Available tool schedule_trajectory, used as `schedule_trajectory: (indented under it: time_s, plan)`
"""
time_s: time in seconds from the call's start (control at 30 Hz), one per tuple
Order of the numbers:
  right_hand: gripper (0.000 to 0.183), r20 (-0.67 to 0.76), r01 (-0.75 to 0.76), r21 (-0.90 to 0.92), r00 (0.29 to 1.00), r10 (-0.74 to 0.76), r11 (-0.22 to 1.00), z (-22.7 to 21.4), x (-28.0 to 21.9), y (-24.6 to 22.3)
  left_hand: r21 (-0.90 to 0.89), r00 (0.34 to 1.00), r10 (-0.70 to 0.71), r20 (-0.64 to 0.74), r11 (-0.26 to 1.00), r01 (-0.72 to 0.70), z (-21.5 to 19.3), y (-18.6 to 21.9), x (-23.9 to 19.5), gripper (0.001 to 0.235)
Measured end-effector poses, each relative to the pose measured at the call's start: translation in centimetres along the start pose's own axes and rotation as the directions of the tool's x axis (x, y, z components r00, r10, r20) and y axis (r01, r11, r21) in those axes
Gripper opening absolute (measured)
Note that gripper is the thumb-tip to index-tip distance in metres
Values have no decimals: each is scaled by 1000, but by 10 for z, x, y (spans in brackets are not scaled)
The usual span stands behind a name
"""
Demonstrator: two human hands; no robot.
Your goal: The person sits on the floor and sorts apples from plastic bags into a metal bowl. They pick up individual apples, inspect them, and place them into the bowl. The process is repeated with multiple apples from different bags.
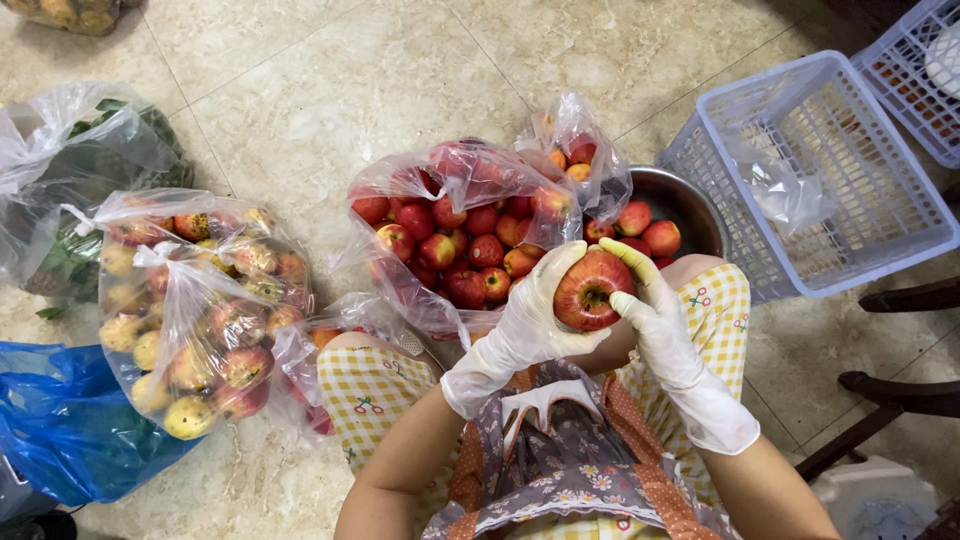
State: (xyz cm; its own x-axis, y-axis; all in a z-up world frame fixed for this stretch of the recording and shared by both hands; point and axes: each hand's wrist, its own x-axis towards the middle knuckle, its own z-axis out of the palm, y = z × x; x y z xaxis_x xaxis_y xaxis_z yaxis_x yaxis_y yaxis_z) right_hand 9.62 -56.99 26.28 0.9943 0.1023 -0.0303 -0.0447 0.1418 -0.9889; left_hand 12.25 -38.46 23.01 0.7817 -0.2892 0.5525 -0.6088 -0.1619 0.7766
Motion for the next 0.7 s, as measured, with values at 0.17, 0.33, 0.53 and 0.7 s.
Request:
schedule_trajectory:
  time_s: [0.17, 0.33, 0.53, 0.7]
  plan:
    - [74, 58, -5, 251, 998, -10, 968, -7, 3, 11, 95, 992, 117, -53, 989, -111, 7, -10, -6, 101]
    - [79, 85, -267, 648, 956, 280, 714, -30, 1, 37, 131, 950, 299, 89, 942, -308, 9, -25, -7, 110]
    - [75, -67, -151, 750, 951, 301, 644, -59, -19, 49, 41, 941, 336, 41, 940, -337, 15, -19, 5, 115]
    - [81, 61, -138, 917, 976, 210, 374, -97, -38, 1, 102, 990, 113, -84, 989, -104, 6, -31, 19, 92]
